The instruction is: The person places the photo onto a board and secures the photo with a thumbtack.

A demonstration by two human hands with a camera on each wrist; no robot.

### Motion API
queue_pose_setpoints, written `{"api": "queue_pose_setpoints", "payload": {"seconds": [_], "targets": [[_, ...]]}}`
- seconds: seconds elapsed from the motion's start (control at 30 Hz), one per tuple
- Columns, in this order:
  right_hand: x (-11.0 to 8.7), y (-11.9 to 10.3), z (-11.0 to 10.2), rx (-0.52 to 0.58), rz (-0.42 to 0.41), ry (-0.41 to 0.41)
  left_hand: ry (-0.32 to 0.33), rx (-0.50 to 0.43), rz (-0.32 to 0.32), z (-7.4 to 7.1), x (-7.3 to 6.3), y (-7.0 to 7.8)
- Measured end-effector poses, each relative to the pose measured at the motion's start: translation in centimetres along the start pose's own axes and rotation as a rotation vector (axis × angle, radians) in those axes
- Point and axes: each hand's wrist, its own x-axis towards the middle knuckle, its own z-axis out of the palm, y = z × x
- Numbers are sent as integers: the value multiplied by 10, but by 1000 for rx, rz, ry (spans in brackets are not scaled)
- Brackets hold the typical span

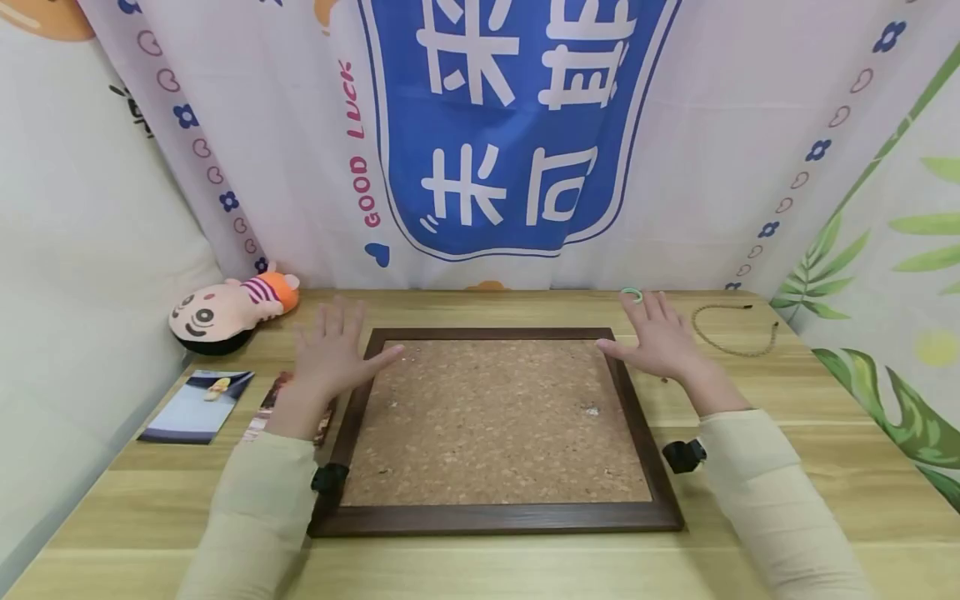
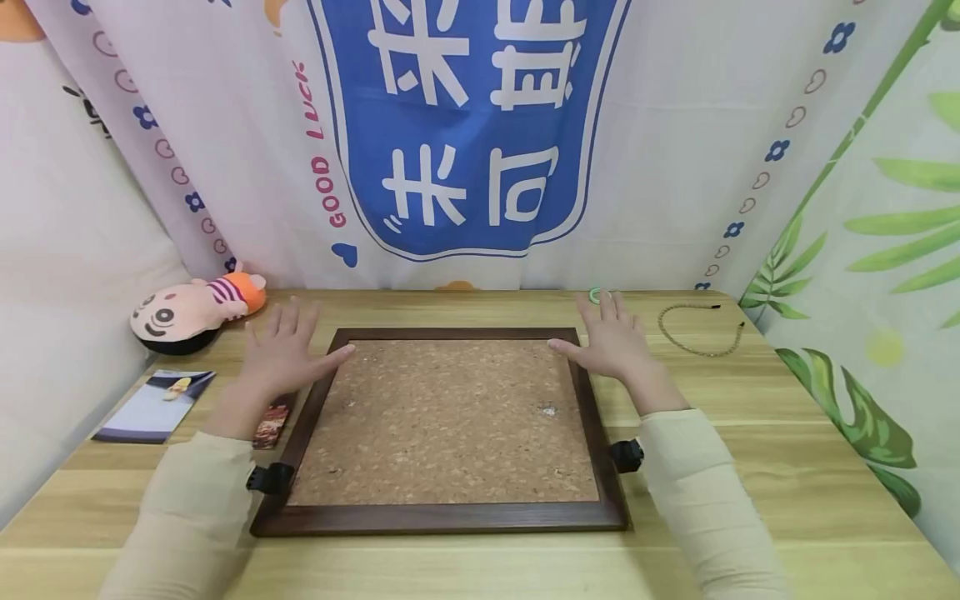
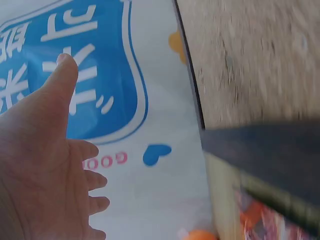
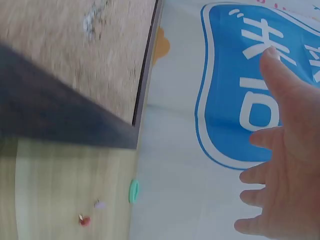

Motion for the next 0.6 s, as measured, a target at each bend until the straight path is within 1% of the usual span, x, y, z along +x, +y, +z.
{"api": "queue_pose_setpoints", "payload": {"seconds": [0.07,0.13,0.3,0.37,0.5,0.57,0.6], "targets": [[-1,6,-2,1,-11,14,17,-3,-4,-1,-2,-7],[-3,12,-3,14,-24,20,19,-25,-17,-2,-4,-14],[-10,29,0,71,-45,41,5,-124,-60,1,-11,-33],[-13,34,4,110,-44,61,15,-159,-58,2,-14,-41],[-17,46,15,201,-22,83,62,-214,-36,6,-22,-60],[-18,52,21,252,-11,93,76,-250,-42,9,-26,-69],[-19,55,25,272,-4,95,72,-277,-51,11,-27,-73]]}}
